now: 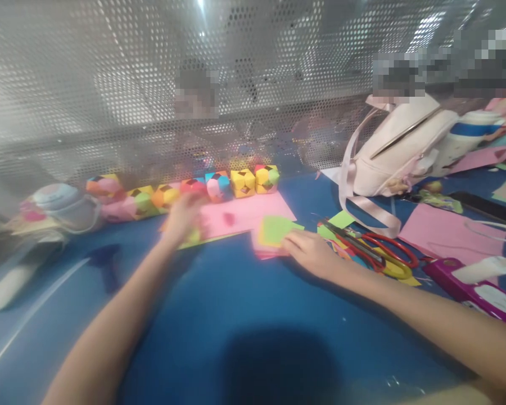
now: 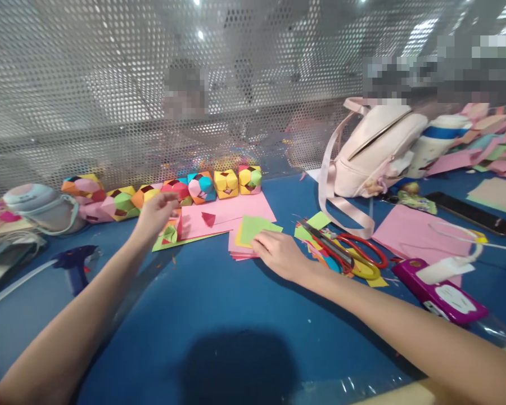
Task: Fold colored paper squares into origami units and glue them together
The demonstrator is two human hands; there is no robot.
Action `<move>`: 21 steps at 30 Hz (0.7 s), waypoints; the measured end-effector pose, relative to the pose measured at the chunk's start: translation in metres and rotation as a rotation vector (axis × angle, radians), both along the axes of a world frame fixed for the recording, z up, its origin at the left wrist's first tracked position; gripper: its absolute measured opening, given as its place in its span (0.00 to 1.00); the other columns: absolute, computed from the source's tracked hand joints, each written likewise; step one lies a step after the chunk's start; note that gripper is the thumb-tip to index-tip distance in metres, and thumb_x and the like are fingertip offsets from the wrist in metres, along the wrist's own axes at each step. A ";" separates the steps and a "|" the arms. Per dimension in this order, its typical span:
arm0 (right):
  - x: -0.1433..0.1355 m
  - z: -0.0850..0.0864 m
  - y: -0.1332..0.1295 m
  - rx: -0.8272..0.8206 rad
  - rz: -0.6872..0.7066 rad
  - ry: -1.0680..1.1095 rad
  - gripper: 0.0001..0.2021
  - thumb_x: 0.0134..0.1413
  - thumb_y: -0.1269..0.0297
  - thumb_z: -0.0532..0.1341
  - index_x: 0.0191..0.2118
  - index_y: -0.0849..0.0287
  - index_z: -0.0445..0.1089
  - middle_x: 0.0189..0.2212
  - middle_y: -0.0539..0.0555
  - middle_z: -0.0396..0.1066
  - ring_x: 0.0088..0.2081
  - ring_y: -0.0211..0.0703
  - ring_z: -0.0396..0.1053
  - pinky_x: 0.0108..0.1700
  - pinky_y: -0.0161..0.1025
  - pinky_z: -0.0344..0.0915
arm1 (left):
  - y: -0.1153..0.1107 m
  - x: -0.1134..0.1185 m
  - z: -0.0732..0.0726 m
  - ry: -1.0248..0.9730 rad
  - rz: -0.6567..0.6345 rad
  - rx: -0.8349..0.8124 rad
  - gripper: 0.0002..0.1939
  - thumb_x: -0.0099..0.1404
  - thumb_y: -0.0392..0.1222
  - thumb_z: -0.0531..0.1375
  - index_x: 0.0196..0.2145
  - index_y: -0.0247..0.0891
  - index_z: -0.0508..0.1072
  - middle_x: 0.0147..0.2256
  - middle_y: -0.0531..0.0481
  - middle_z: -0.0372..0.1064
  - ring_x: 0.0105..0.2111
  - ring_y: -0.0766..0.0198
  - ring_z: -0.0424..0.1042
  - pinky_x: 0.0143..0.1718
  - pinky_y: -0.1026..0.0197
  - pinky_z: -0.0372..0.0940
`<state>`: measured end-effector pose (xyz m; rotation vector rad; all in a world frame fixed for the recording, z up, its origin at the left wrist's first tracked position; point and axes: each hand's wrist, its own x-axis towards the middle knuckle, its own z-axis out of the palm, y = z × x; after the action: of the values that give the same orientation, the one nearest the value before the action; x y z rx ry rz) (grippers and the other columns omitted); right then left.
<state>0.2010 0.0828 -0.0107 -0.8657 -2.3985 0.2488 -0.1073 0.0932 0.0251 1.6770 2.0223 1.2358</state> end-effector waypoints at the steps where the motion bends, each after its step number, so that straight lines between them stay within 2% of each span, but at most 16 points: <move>1: -0.005 0.002 0.006 -0.008 0.005 -0.007 0.15 0.61 0.67 0.47 0.26 0.60 0.65 0.25 0.52 0.68 0.29 0.38 0.64 0.32 0.35 0.57 | -0.002 -0.008 0.010 0.022 0.006 -0.013 0.19 0.57 0.43 0.52 0.44 0.34 0.69 0.40 0.43 0.70 0.37 0.58 0.71 0.33 0.60 0.67; 4: -0.030 0.012 0.029 -0.037 0.027 -0.016 0.11 0.60 0.67 0.49 0.32 0.61 0.68 0.32 0.56 0.70 0.35 0.42 0.66 0.37 0.37 0.58 | -0.009 -0.028 0.031 0.094 -0.058 -0.115 0.18 0.53 0.43 0.56 0.41 0.35 0.72 0.38 0.44 0.72 0.35 0.59 0.71 0.32 0.62 0.66; 6: -0.055 0.018 0.048 -0.060 0.054 -0.030 0.10 0.58 0.69 0.51 0.36 0.62 0.69 0.36 0.58 0.70 0.38 0.43 0.66 0.40 0.38 0.58 | -0.015 -0.036 0.034 0.144 -0.141 -0.211 0.16 0.49 0.42 0.60 0.37 0.37 0.75 0.37 0.46 0.74 0.34 0.59 0.72 0.32 0.63 0.66; 10: -0.110 0.016 0.079 -0.133 0.135 -0.066 0.13 0.52 0.76 0.53 0.44 0.65 0.68 0.45 0.62 0.69 0.43 0.45 0.66 0.43 0.37 0.59 | -0.017 -0.041 0.019 0.225 -0.292 -0.364 0.13 0.42 0.37 0.62 0.30 0.39 0.77 0.30 0.50 0.75 0.27 0.61 0.71 0.29 0.65 0.64; 14: -0.148 0.006 0.091 -0.229 0.218 -0.088 0.11 0.48 0.77 0.56 0.38 0.64 0.71 0.38 0.57 0.74 0.36 0.40 0.69 0.37 0.32 0.60 | -0.010 -0.042 0.003 0.280 -0.338 -0.388 0.05 0.43 0.33 0.58 0.20 0.39 0.74 0.19 0.53 0.70 0.23 0.63 0.69 0.29 0.64 0.64; 17: -0.157 0.003 0.090 -0.288 0.254 -0.081 0.09 0.46 0.78 0.56 0.31 0.63 0.72 0.31 0.53 0.75 0.32 0.38 0.69 0.35 0.31 0.60 | -0.006 -0.043 0.000 0.293 -0.320 -0.354 0.05 0.45 0.32 0.56 0.19 0.38 0.72 0.18 0.54 0.68 0.24 0.63 0.68 0.30 0.63 0.64; 21: -0.150 0.003 0.089 -0.348 0.222 -0.022 0.09 0.45 0.79 0.55 0.27 0.64 0.72 0.29 0.53 0.75 0.32 0.38 0.69 0.35 0.31 0.60 | -0.004 -0.042 -0.001 0.281 -0.264 -0.297 0.05 0.48 0.34 0.55 0.21 0.37 0.71 0.20 0.52 0.68 0.22 0.64 0.67 0.27 0.63 0.62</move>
<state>0.0512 0.1716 -0.0080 -0.7487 -2.5135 0.7641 -0.1491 0.0890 0.0239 1.9680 1.9299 0.6088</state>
